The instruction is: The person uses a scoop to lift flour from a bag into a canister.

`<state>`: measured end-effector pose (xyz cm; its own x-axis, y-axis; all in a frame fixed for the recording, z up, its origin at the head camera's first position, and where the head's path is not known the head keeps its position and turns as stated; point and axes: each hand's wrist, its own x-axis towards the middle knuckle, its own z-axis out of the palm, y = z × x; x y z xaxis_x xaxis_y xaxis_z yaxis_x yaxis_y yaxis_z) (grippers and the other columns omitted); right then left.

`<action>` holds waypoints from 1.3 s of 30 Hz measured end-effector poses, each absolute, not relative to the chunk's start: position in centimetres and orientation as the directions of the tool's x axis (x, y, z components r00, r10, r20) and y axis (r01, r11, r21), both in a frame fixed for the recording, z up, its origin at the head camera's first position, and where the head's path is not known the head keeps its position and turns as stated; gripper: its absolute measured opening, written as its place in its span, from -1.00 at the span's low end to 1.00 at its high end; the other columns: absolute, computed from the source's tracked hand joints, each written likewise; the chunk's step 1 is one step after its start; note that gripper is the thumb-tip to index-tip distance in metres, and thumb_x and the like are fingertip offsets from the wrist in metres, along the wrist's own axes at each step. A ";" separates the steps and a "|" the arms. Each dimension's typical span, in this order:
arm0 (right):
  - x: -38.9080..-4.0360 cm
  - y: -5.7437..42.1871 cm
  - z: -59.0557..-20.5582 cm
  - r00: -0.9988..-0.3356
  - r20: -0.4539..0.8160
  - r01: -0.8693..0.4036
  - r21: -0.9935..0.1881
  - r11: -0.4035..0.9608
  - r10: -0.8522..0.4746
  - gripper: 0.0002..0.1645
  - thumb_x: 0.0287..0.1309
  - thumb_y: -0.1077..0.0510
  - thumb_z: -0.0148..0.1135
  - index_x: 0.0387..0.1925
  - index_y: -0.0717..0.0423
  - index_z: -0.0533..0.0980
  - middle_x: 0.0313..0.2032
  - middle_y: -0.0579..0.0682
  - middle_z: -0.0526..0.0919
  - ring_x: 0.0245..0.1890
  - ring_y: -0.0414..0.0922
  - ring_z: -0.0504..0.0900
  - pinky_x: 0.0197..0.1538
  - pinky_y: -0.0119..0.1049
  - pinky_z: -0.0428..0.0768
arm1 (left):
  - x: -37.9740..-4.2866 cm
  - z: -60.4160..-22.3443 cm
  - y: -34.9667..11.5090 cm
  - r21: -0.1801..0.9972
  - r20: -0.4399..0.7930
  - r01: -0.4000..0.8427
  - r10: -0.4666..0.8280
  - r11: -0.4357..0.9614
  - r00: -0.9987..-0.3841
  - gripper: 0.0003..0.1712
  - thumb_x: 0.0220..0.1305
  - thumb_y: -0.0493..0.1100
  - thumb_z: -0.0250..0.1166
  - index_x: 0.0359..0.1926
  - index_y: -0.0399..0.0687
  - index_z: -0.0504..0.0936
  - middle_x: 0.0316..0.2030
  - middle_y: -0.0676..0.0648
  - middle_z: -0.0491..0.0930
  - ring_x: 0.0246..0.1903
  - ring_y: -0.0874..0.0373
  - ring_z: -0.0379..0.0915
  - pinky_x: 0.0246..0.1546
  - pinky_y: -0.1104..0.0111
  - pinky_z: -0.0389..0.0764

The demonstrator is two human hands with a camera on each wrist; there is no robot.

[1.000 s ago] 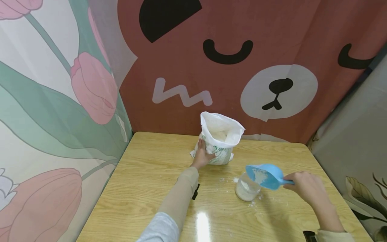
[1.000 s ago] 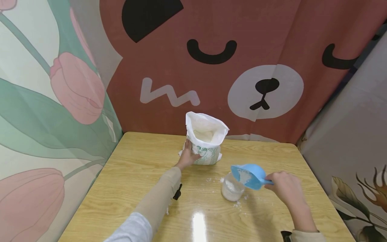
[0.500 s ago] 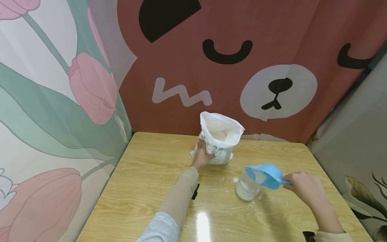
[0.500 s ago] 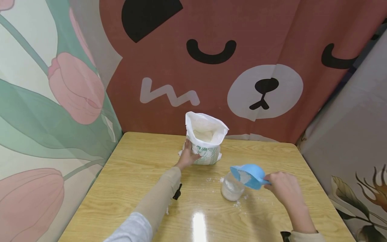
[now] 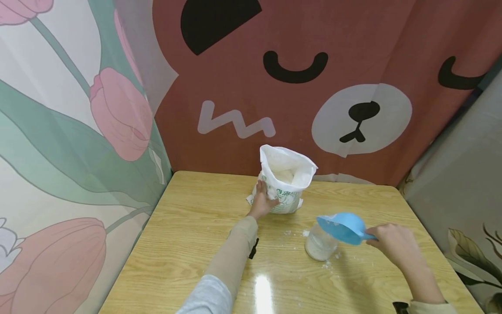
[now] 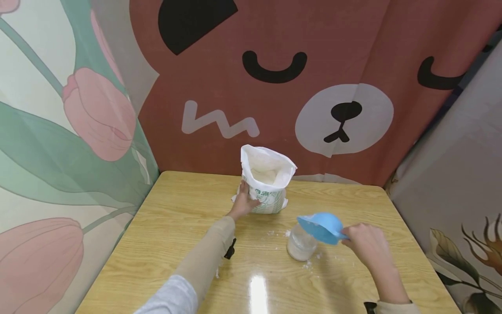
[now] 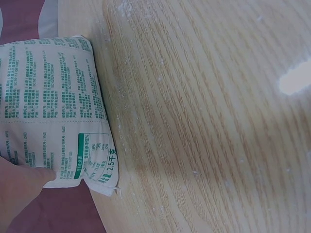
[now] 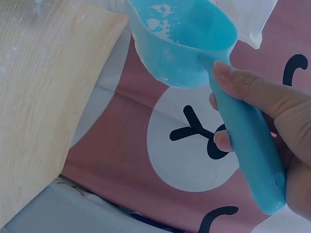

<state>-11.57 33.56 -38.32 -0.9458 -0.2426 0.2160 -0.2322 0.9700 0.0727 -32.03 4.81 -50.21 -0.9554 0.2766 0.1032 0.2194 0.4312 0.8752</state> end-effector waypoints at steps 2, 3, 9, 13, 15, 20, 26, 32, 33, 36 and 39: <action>-11.6 33.6 -38.4 -0.942 0.222 -0.240 0.072 0.968 -0.250 -0.81 -0.32 0.13 0.48 -0.51 -0.05 0.64 -0.63 -0.20 0.58 -0.70 -0.21 0.43 -0.69 -0.29 0.32 | -32.0 -50.2 4.8 0.873 0.106 0.223 0.277 0.434 -0.955 0.13 0.09 -0.12 0.36 0.39 -0.33 -0.27 0.40 -0.27 -0.39 0.37 -0.12 -0.42 0.30 0.12 -0.02; -11.6 33.6 -38.4 -0.940 0.226 -0.244 0.073 0.967 -0.254 -0.81 -0.32 0.12 0.48 -0.51 -0.05 0.64 -0.64 -0.20 0.57 -0.70 -0.21 0.43 -0.69 -0.29 0.32 | -32.0 -50.2 4.8 0.873 0.104 0.220 0.276 0.435 -0.955 0.13 0.08 -0.12 0.36 0.39 -0.33 -0.27 0.40 -0.26 -0.39 0.37 -0.11 -0.42 0.30 0.12 -0.02; -11.5 33.7 -38.7 -0.939 0.232 -0.250 0.056 0.967 -0.256 -0.82 -0.32 0.12 0.48 -0.53 -0.07 0.62 -0.66 -0.24 0.54 -0.72 -0.30 0.34 -0.69 -0.34 0.27 | -31.9 -50.1 4.7 0.876 0.087 0.203 0.271 0.437 -0.959 0.12 0.10 -0.11 0.35 0.40 -0.31 -0.27 0.41 -0.23 -0.40 0.37 -0.11 -0.40 0.29 0.12 0.00; -11.4 34.0 -38.8 -0.944 0.223 -0.242 0.028 0.970 -0.243 -0.82 -0.30 0.12 0.48 -0.54 -0.07 0.61 -0.65 -0.24 0.54 -0.71 -0.33 0.28 -0.68 -0.36 0.24 | -31.7 -50.1 4.7 0.878 0.071 0.190 0.273 0.439 -0.959 0.12 0.11 -0.11 0.34 0.40 -0.27 -0.28 0.41 -0.20 -0.42 0.37 -0.09 -0.41 0.30 0.12 -0.01; -11.3 34.1 -38.9 -0.949 0.215 -0.231 0.014 0.973 -0.229 -0.83 -0.29 0.12 0.47 -0.55 -0.06 0.60 -0.64 -0.24 0.54 -0.71 -0.33 0.28 -0.68 -0.36 0.24 | -31.7 -50.1 4.7 0.880 0.067 0.186 0.274 0.438 -0.960 0.12 0.12 -0.11 0.33 0.40 -0.26 -0.29 0.41 -0.19 -0.43 0.37 -0.09 -0.41 0.29 0.11 0.00; -11.2 34.3 -39.0 -0.961 0.193 -0.203 -0.023 0.979 -0.195 -0.85 -0.23 0.14 0.46 -0.53 -0.04 0.60 -0.64 -0.21 0.54 -0.71 -0.29 0.28 -0.68 -0.34 0.23 | -31.7 -50.2 4.7 0.878 0.068 0.187 0.273 0.440 -0.960 0.12 0.12 -0.10 0.34 0.40 -0.25 -0.29 0.41 -0.21 -0.41 0.37 -0.09 -0.40 0.29 0.11 0.02; -11.3 34.7 -39.1 -0.973 0.164 -0.177 -0.083 0.981 -0.162 -0.81 -0.12 0.11 0.40 -0.41 0.09 0.64 -0.63 -0.17 0.55 -0.71 -0.27 0.28 -0.68 -0.34 0.23 | -31.8 -50.1 4.8 0.878 0.072 0.192 0.276 0.438 -0.958 0.12 0.11 -0.10 0.34 0.40 -0.26 -0.29 0.41 -0.22 -0.42 0.37 -0.08 -0.42 0.29 0.12 0.01; -11.4 35.0 -38.7 -0.977 0.181 -0.143 -0.173 0.974 -0.111 -0.67 -0.03 0.06 0.35 -0.27 0.24 0.64 -0.56 -0.07 0.62 -0.72 -0.27 0.31 -0.67 -0.34 0.22 | -31.8 -50.1 4.8 0.885 0.076 0.193 0.278 0.423 -0.958 0.13 0.10 -0.11 0.34 0.40 -0.27 -0.30 0.41 -0.21 -0.44 0.37 -0.07 -0.46 0.30 0.12 -0.03; -11.3 34.9 -38.6 -0.978 0.183 -0.134 -0.192 0.972 -0.099 -0.65 0.00 0.05 0.33 -0.26 0.25 0.63 -0.56 -0.07 0.62 -0.72 -0.26 0.30 -0.68 -0.34 0.20 | -31.8 -50.1 4.8 0.886 0.077 0.194 0.277 0.422 -0.958 0.14 0.10 -0.11 0.34 0.40 -0.28 -0.30 0.41 -0.22 -0.43 0.37 -0.08 -0.46 0.30 0.11 -0.03; -11.2 34.8 -38.3 -0.977 0.202 -0.112 -0.232 0.966 -0.065 -0.61 0.06 0.01 0.28 -0.21 0.26 0.62 -0.59 -0.08 0.61 -0.75 -0.25 0.26 -0.70 -0.35 0.17 | -31.9 -50.1 4.8 0.884 0.081 0.197 0.275 0.424 -0.958 0.14 0.10 -0.11 0.35 0.40 -0.28 -0.30 0.41 -0.23 -0.42 0.37 -0.08 -0.46 0.30 0.11 -0.04; -11.2 34.6 -38.1 -0.977 0.212 -0.082 -0.275 0.958 -0.023 -0.58 0.10 -0.01 0.25 -0.18 0.27 0.61 -0.62 -0.10 0.58 -0.75 -0.23 0.23 -0.69 -0.35 0.15 | -31.9 -50.1 4.8 0.884 0.084 0.199 0.275 0.424 -0.958 0.13 0.10 -0.12 0.35 0.40 -0.29 -0.29 0.41 -0.23 -0.42 0.37 -0.09 -0.44 0.30 0.11 -0.05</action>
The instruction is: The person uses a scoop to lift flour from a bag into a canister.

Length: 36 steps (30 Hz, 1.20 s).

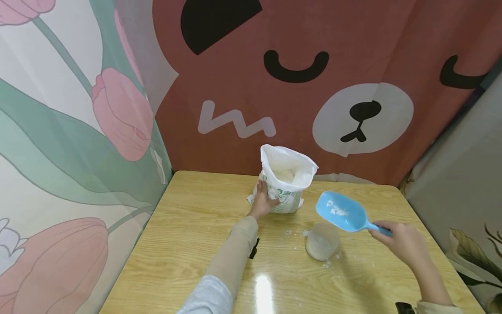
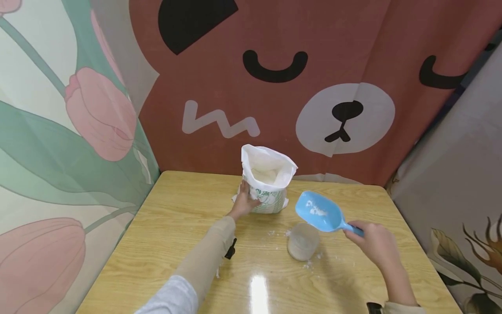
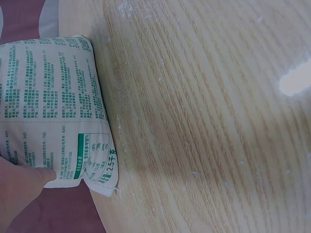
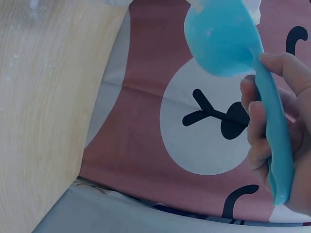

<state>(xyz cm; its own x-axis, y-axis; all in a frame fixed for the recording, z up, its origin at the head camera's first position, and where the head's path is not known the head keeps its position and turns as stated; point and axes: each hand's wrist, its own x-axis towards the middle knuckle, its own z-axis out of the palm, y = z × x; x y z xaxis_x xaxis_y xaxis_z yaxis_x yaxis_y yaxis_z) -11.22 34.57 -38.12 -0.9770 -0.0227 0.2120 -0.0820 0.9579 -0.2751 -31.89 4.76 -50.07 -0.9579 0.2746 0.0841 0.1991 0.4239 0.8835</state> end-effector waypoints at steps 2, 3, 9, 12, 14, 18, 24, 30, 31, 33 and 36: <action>-11.3 34.5 -38.0 -0.977 0.214 -0.069 -0.302 0.951 -0.003 -0.56 0.11 -0.02 0.24 -0.17 0.29 0.61 -0.61 -0.08 0.58 -0.74 -0.21 0.25 -0.68 -0.34 0.16 | -31.9 -50.1 4.8 0.884 0.086 0.200 0.273 0.423 -0.958 0.13 0.10 -0.12 0.35 0.39 -0.30 -0.29 0.40 -0.23 -0.42 0.37 -0.10 -0.43 0.30 0.10 -0.04; -11.3 34.5 -38.0 -0.978 0.211 -0.063 -0.316 0.947 0.005 -0.54 0.12 -0.03 0.23 -0.17 0.30 0.61 -0.59 -0.06 0.59 -0.73 -0.21 0.26 -0.67 -0.34 0.17 | -31.9 -50.1 4.8 0.883 0.088 0.202 0.273 0.424 -0.958 0.13 0.09 -0.12 0.35 0.39 -0.31 -0.28 0.40 -0.24 -0.41 0.37 -0.10 -0.42 0.30 0.10 -0.04; -11.6 34.2 -37.6 -0.975 0.215 -0.027 -0.390 0.920 0.063 -0.48 0.17 -0.05 0.17 -0.12 0.38 0.56 -0.43 0.15 0.65 -0.64 -0.17 0.37 -0.64 -0.31 0.25 | -31.8 -50.0 4.8 0.875 0.089 0.206 0.273 0.438 -0.958 0.13 0.10 -0.11 0.35 0.39 -0.31 -0.28 0.40 -0.24 -0.40 0.37 -0.10 -0.42 0.30 0.12 -0.04; -11.8 33.9 -37.4 -0.963 0.253 -0.023 -0.411 0.911 0.090 -0.51 0.17 -0.01 0.19 -0.13 0.39 0.56 -0.49 0.10 0.63 -0.65 -0.20 0.38 -0.64 -0.33 0.28 | -31.8 -50.0 4.9 0.873 0.089 0.206 0.273 0.441 -0.958 0.12 0.10 -0.11 0.35 0.39 -0.30 -0.28 0.41 -0.24 -0.40 0.37 -0.10 -0.41 0.30 0.12 -0.03; -12.0 33.7 -37.1 -0.955 0.281 -0.031 -0.424 0.905 0.099 -0.54 0.16 0.00 0.20 -0.15 0.37 0.57 -0.55 0.03 0.59 -0.67 -0.22 0.37 -0.64 -0.33 0.29 | -31.8 -50.0 4.8 0.874 0.089 0.205 0.271 0.440 -0.958 0.12 0.11 -0.11 0.34 0.40 -0.30 -0.27 0.41 -0.23 -0.39 0.37 -0.10 -0.41 0.30 0.12 -0.02; -12.5 33.1 -36.5 -0.936 0.337 -0.056 -0.433 0.900 0.104 -0.59 0.15 0.02 0.21 -0.18 0.33 0.59 -0.62 -0.04 0.54 -0.69 -0.27 0.37 -0.66 -0.35 0.30 | -31.8 -49.9 4.8 0.878 0.080 0.194 0.267 0.437 -0.960 0.12 0.11 -0.11 0.34 0.40 -0.28 -0.28 0.41 -0.22 -0.40 0.37 -0.08 -0.41 0.30 0.12 -0.01; -13.6 31.9 -35.8 -0.915 0.386 -0.058 -0.414 0.908 0.118 -0.55 0.12 -0.01 0.23 -0.17 0.33 0.60 -0.59 0.02 0.60 -0.69 -0.24 0.38 -0.66 -0.35 0.28 | -31.8 -49.9 4.8 0.880 0.076 0.189 0.264 0.436 -0.961 0.12 0.10 -0.11 0.35 0.40 -0.28 -0.28 0.41 -0.23 -0.39 0.37 -0.08 -0.40 0.30 0.13 -0.02; -14.2 31.2 -35.2 -0.899 0.415 -0.054 -0.419 0.907 0.138 -0.57 0.12 0.02 0.23 -0.19 0.36 0.59 -0.61 0.06 0.59 -0.69 -0.17 0.36 -0.68 -0.33 0.24 | -31.7 -49.8 4.7 0.872 0.096 0.210 0.265 0.442 -0.959 0.11 0.10 -0.13 0.35 0.39 -0.33 -0.26 0.40 -0.27 -0.36 0.37 -0.11 -0.37 0.30 0.14 -0.03; -14.2 31.2 -35.2 -0.898 0.416 -0.051 -0.424 0.904 0.144 -0.57 0.12 0.03 0.23 -0.20 0.37 0.59 -0.62 0.06 0.58 -0.71 -0.17 0.37 -0.68 -0.33 0.26 | -31.6 -49.8 4.7 0.871 0.099 0.213 0.266 0.443 -0.959 0.11 0.10 -0.14 0.35 0.39 -0.34 -0.25 0.40 -0.27 -0.36 0.37 -0.11 -0.37 0.30 0.14 -0.03; -14.3 31.2 -35.0 -0.893 0.424 -0.052 -0.432 0.900 0.152 -0.57 0.13 0.04 0.24 -0.21 0.39 0.59 -0.64 0.06 0.58 -0.72 -0.19 0.41 -0.69 -0.34 0.28 | -31.6 -49.8 4.7 0.873 0.098 0.213 0.269 0.439 -0.958 0.11 0.10 -0.14 0.34 0.39 -0.34 -0.26 0.40 -0.27 -0.36 0.37 -0.12 -0.37 0.30 0.14 -0.03; -14.5 31.0 -34.7 -0.891 0.422 -0.044 -0.452 0.891 0.170 -0.56 0.12 0.03 0.24 -0.21 0.38 0.59 -0.64 0.07 0.59 -0.73 -0.21 0.43 -0.69 -0.34 0.31 | -31.6 -49.8 4.7 0.872 0.099 0.215 0.272 0.440 -0.957 0.11 0.10 -0.13 0.34 0.39 -0.34 -0.26 0.40 -0.26 -0.37 0.37 -0.11 -0.38 0.30 0.14 -0.03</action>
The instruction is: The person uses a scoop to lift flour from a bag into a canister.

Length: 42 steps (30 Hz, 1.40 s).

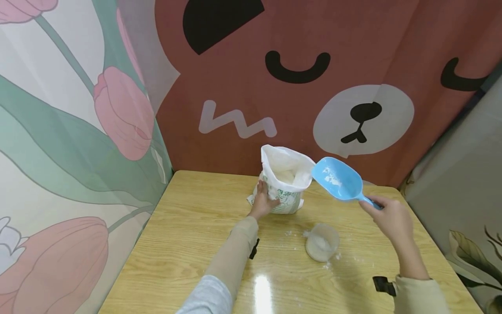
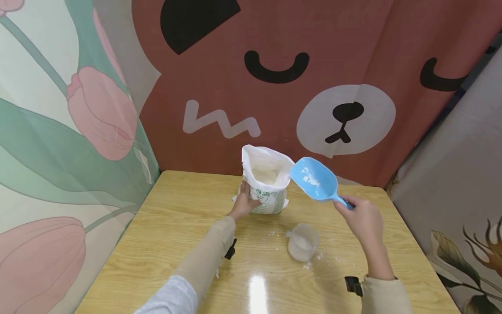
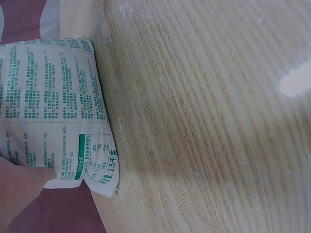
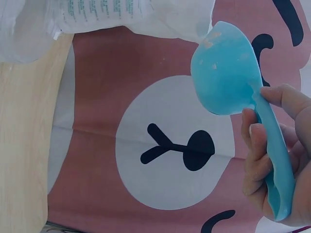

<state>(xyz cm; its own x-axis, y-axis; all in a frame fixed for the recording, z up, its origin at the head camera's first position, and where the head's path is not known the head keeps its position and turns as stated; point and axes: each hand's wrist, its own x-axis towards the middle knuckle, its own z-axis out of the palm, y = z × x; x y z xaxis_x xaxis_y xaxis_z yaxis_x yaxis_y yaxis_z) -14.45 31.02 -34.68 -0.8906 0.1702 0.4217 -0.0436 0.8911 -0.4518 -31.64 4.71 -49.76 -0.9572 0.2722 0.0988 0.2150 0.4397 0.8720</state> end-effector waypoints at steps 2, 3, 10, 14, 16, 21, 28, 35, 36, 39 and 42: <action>-14.5 30.9 -34.4 -0.894 0.410 -0.034 -0.464 0.885 0.181 -0.54 0.14 0.00 0.22 -0.19 0.38 0.59 -0.62 0.08 0.60 -0.71 -0.23 0.44 -0.69 -0.34 0.31 | -31.7 -49.8 4.7 0.871 0.096 0.213 0.272 0.442 -0.957 0.11 0.10 -0.13 0.34 0.39 -0.33 -0.26 0.40 -0.25 -0.38 0.37 -0.11 -0.38 0.30 0.14 -0.03; -14.6 30.8 -34.3 -0.892 0.414 -0.037 -0.468 0.883 0.182 -0.54 0.13 0.00 0.22 -0.19 0.37 0.59 -0.61 0.08 0.60 -0.71 -0.23 0.45 -0.69 -0.34 0.31 | -31.7 -49.8 4.7 0.871 0.098 0.215 0.272 0.443 -0.957 0.11 0.10 -0.13 0.34 0.39 -0.34 -0.26 0.40 -0.25 -0.38 0.37 -0.11 -0.38 0.30 0.14 -0.03; -15.4 30.0 -33.6 -0.866 0.476 -0.072 -0.420 0.905 0.152 -0.59 0.08 0.03 0.28 -0.23 0.33 0.63 -0.70 0.01 0.58 -0.74 -0.24 0.41 -0.68 -0.35 0.26 | -31.6 -49.7 4.7 0.866 0.097 0.216 0.273 0.451 -0.957 0.11 0.11 -0.11 0.34 0.39 -0.33 -0.26 0.40 -0.27 -0.36 0.37 -0.12 -0.38 0.30 0.12 -0.01; -15.8 29.3 -33.3 -0.879 0.453 -0.072 -0.434 0.898 0.149 -0.57 0.08 0.00 0.27 -0.21 0.32 0.62 -0.67 0.03 0.60 -0.73 -0.23 0.45 -0.68 -0.34 0.28 | -31.5 -49.6 4.7 0.871 0.094 0.213 0.274 0.443 -0.957 0.10 0.12 -0.11 0.34 0.39 -0.32 -0.26 0.40 -0.27 -0.37 0.37 -0.12 -0.38 0.30 0.12 -0.01; -16.1 29.0 -33.1 -0.885 0.443 -0.078 -0.441 0.894 0.142 -0.58 0.09 0.00 0.27 -0.21 0.31 0.62 -0.64 0.04 0.60 -0.72 -0.23 0.46 -0.67 -0.33 0.30 | -31.4 -49.6 4.7 0.873 0.095 0.213 0.275 0.438 -0.957 0.10 0.12 -0.12 0.33 0.39 -0.32 -0.26 0.40 -0.27 -0.37 0.37 -0.12 -0.38 0.30 0.12 -0.01; -16.8 28.2 -32.9 -0.896 0.430 -0.100 -0.440 0.892 0.112 -0.62 0.08 0.02 0.28 -0.23 0.28 0.62 -0.64 0.02 0.59 -0.71 -0.20 0.44 -0.68 -0.32 0.28 | -31.3 -49.6 4.6 0.879 0.087 0.205 0.277 0.430 -0.957 0.10 0.13 -0.11 0.32 0.40 -0.27 -0.29 0.41 -0.24 -0.39 0.37 -0.11 -0.39 0.29 0.10 0.01; -17.5 27.2 -32.6 -0.907 0.414 -0.102 -0.405 0.909 0.083 -0.56 0.11 -0.04 0.25 -0.12 0.23 0.61 -0.50 0.16 0.65 -0.67 -0.12 0.41 -0.71 -0.30 0.22 | -31.3 -49.6 4.6 0.884 0.093 0.209 0.281 0.418 -0.955 0.10 0.14 -0.11 0.32 0.40 -0.26 -0.30 0.41 -0.23 -0.41 0.37 -0.13 -0.38 0.29 0.07 0.01; -18.0 26.0 -32.3 -0.896 0.441 -0.140 -0.384 0.912 0.048 -0.60 0.10 0.03 0.25 -0.10 0.21 0.61 -0.14 0.24 0.63 -0.74 -0.16 0.33 -0.73 -0.31 0.15 | -31.3 -49.7 4.6 0.884 0.079 0.201 0.290 0.421 -0.954 0.10 0.15 -0.08 0.30 0.41 -0.20 -0.31 0.41 -0.17 -0.43 0.37 -0.09 -0.40 0.29 0.09 0.02; -18.1 25.8 -32.3 -0.891 0.451 -0.147 -0.376 0.915 0.042 -0.61 0.10 0.04 0.26 -0.11 0.22 0.61 -0.19 0.23 0.64 -0.75 -0.17 0.32 -0.73 -0.32 0.14 | -31.3 -49.7 4.6 0.885 0.080 0.201 0.290 0.419 -0.954 0.10 0.15 -0.08 0.30 0.41 -0.20 -0.31 0.41 -0.16 -0.44 0.37 -0.08 -0.41 0.29 0.09 0.02; -18.4 25.4 -32.3 -0.871 0.491 -0.171 -0.347 0.922 0.023 -0.63 0.08 0.06 0.27 -0.15 0.24 0.62 -0.45 0.18 0.67 -0.79 -0.16 0.25 -0.73 -0.31 0.12 | -31.2 -49.7 4.6 0.889 0.080 0.200 0.291 0.411 -0.953 0.09 0.16 -0.08 0.30 0.41 -0.19 -0.31 0.41 -0.16 -0.44 0.37 -0.08 -0.41 0.29 0.08 0.02; -18.7 25.1 -32.3 -0.857 0.516 -0.181 -0.320 0.930 0.011 -0.66 0.07 0.07 0.27 -0.20 0.26 0.63 -0.64 0.10 0.60 -0.80 -0.17 0.24 -0.73 -0.32 0.11 | -31.2 -49.7 4.5 0.892 0.077 0.197 0.294 0.406 -0.953 0.09 0.17 -0.08 0.29 0.41 -0.19 -0.32 0.41 -0.14 -0.45 0.37 -0.07 -0.42 0.28 0.08 0.02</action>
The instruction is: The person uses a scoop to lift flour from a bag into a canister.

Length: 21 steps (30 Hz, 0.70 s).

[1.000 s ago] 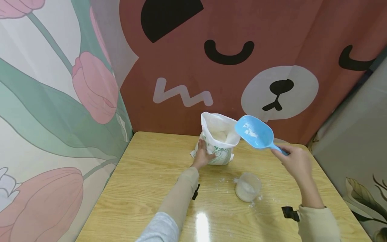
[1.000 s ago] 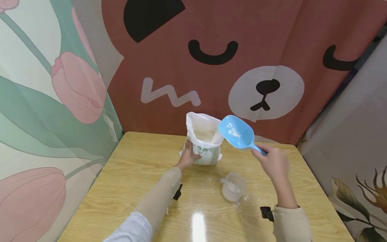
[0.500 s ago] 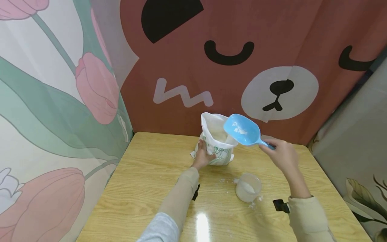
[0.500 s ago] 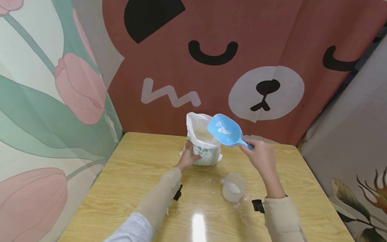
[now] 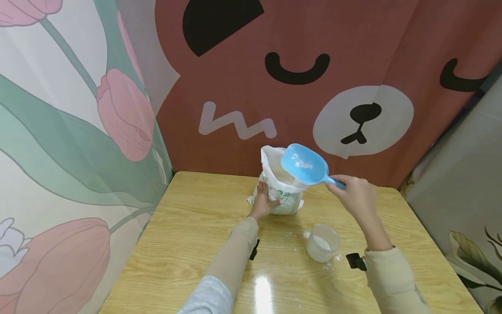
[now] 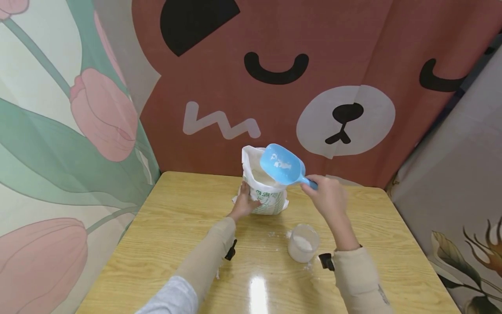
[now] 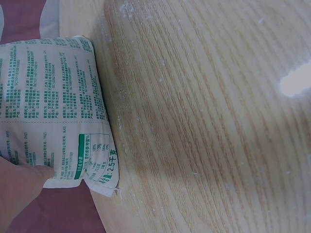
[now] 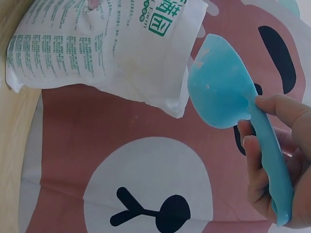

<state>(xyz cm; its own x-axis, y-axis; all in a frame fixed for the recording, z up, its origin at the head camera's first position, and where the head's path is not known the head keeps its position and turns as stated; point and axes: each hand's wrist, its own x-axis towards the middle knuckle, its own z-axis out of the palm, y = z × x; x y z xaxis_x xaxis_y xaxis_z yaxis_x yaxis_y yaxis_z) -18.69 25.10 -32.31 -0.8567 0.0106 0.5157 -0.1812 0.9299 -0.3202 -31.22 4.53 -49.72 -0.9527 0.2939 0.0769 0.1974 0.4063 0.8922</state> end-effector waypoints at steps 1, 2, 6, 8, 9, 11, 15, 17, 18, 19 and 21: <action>-18.8 25.0 -32.3 -0.858 0.514 -0.182 -0.318 0.930 0.008 -0.66 0.07 0.07 0.27 -0.20 0.26 0.63 -0.62 0.10 0.61 -0.79 -0.17 0.24 -0.73 -0.32 0.12 | -31.2 -49.7 4.5 0.893 0.076 0.197 0.295 0.405 -0.953 0.09 0.17 -0.07 0.29 0.41 -0.18 -0.32 0.41 -0.14 -0.46 0.37 -0.07 -0.42 0.28 0.08 0.02; -18.8 24.9 -32.3 -0.860 0.510 -0.182 -0.316 0.931 0.005 -0.66 0.08 0.07 0.27 -0.20 0.26 0.63 -0.61 0.11 0.61 -0.79 -0.17 0.24 -0.73 -0.32 0.12 | -31.2 -49.7 4.5 0.893 0.077 0.197 0.295 0.404 -0.952 0.09 0.17 -0.07 0.29 0.41 -0.18 -0.32 0.41 -0.14 -0.46 0.37 -0.07 -0.42 0.28 0.07 0.02; -19.2 24.6 -32.3 -0.870 0.493 -0.188 -0.292 0.938 -0.020 -0.65 0.07 0.08 0.26 -0.19 0.28 0.62 -0.62 0.10 0.61 -0.79 -0.17 0.22 -0.74 -0.33 0.11 | -31.2 -49.8 4.5 0.892 0.078 0.199 0.294 0.407 -0.953 0.10 0.16 -0.07 0.30 0.41 -0.19 -0.32 0.41 -0.13 -0.46 0.37 -0.07 -0.43 0.29 0.08 0.01; -19.4 24.5 -32.2 -0.868 0.495 -0.193 -0.257 0.947 -0.043 -0.65 0.07 0.08 0.27 -0.20 0.27 0.62 -0.64 0.08 0.59 -0.81 -0.17 0.20 -0.74 -0.33 0.09 | -31.3 -49.8 4.6 0.891 0.077 0.197 0.292 0.409 -0.953 0.10 0.16 -0.07 0.30 0.41 -0.20 -0.32 0.41 -0.14 -0.45 0.37 -0.07 -0.42 0.29 0.08 0.00; -19.5 24.4 -32.2 -0.866 0.497 -0.194 -0.235 0.952 -0.055 -0.65 0.06 0.07 0.27 -0.20 0.27 0.62 -0.65 0.06 0.58 -0.81 -0.17 0.18 -0.74 -0.34 0.07 | -31.3 -49.9 4.6 0.890 0.075 0.195 0.291 0.412 -0.954 0.10 0.15 -0.07 0.31 0.41 -0.20 -0.31 0.41 -0.14 -0.45 0.37 -0.07 -0.42 0.29 0.08 0.00; -19.7 24.2 -32.1 -0.863 0.499 -0.194 -0.187 0.963 -0.077 -0.65 0.06 0.07 0.28 -0.20 0.25 0.63 -0.65 0.06 0.58 -0.82 -0.17 0.16 -0.74 -0.35 0.05 | -31.4 -49.9 4.6 0.888 0.071 0.192 0.288 0.417 -0.955 0.10 0.15 -0.06 0.31 0.41 -0.20 -0.31 0.41 -0.15 -0.45 0.37 -0.08 -0.41 0.29 0.08 0.00; -20.1 23.6 -32.0 -0.864 0.493 -0.189 -0.133 0.973 -0.100 -0.68 0.05 0.07 0.29 -0.21 0.22 0.64 -0.59 0.06 0.60 -0.81 -0.17 0.17 -0.73 -0.35 0.03 | -31.4 -49.9 4.6 0.888 0.066 0.189 0.289 0.419 -0.955 0.11 0.15 -0.05 0.31 0.41 -0.20 -0.32 0.41 -0.15 -0.46 0.38 -0.07 -0.43 0.28 0.08 0.04; -20.3 23.3 -32.0 -0.861 0.497 -0.193 -0.112 0.975 -0.113 -0.69 0.05 0.09 0.30 -0.22 0.21 0.64 -0.54 0.09 0.63 -0.81 -0.15 0.18 -0.73 -0.35 0.04 | -31.3 -49.9 4.6 0.891 0.066 0.188 0.293 0.414 -0.954 0.12 0.15 -0.06 0.31 0.41 -0.19 -0.33 0.41 -0.14 -0.47 0.38 -0.05 -0.46 0.27 0.08 0.07; -20.4 23.2 -32.0 -0.860 0.496 -0.192 -0.099 0.976 -0.119 -0.70 0.04 0.09 0.31 -0.22 0.21 0.64 -0.51 0.10 0.64 -0.81 -0.15 0.19 -0.73 -0.35 0.04 | -31.3 -49.9 4.6 0.892 0.064 0.187 0.296 0.412 -0.953 0.12 0.15 -0.06 0.30 0.41 -0.18 -0.34 0.41 -0.13 -0.49 0.38 -0.04 -0.48 0.26 0.09 0.10; -20.6 23.0 -32.0 -0.858 0.498 -0.194 -0.084 0.977 -0.127 -0.70 0.03 0.10 0.32 -0.22 0.21 0.64 -0.48 0.12 0.66 -0.82 -0.14 0.21 -0.73 -0.35 0.05 | -31.3 -49.9 4.6 0.894 0.062 0.186 0.298 0.409 -0.953 0.12 0.15 -0.06 0.30 0.41 -0.18 -0.35 0.41 -0.12 -0.50 0.38 -0.02 -0.50 0.26 0.09 0.11; -21.0 22.7 -32.0 -0.852 0.504 -0.194 -0.046 0.980 -0.145 -0.69 0.01 0.10 0.34 -0.22 0.20 0.65 -0.41 0.14 0.69 -0.82 -0.14 0.24 -0.74 -0.34 0.07 | -31.3 -49.9 4.6 0.895 0.063 0.187 0.298 0.406 -0.952 0.12 0.16 -0.06 0.30 0.41 -0.18 -0.35 0.41 -0.12 -0.50 0.38 -0.03 -0.50 0.25 0.09 0.12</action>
<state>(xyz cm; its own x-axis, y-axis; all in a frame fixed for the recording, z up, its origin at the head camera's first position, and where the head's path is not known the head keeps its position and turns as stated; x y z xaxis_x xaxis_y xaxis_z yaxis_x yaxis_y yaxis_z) -21.01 22.75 -32.03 -0.8516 -0.1453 0.5036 -0.1942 0.9799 -0.0457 -31.30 4.59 -49.89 -0.9524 0.2984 0.0631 0.1866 0.4063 0.8945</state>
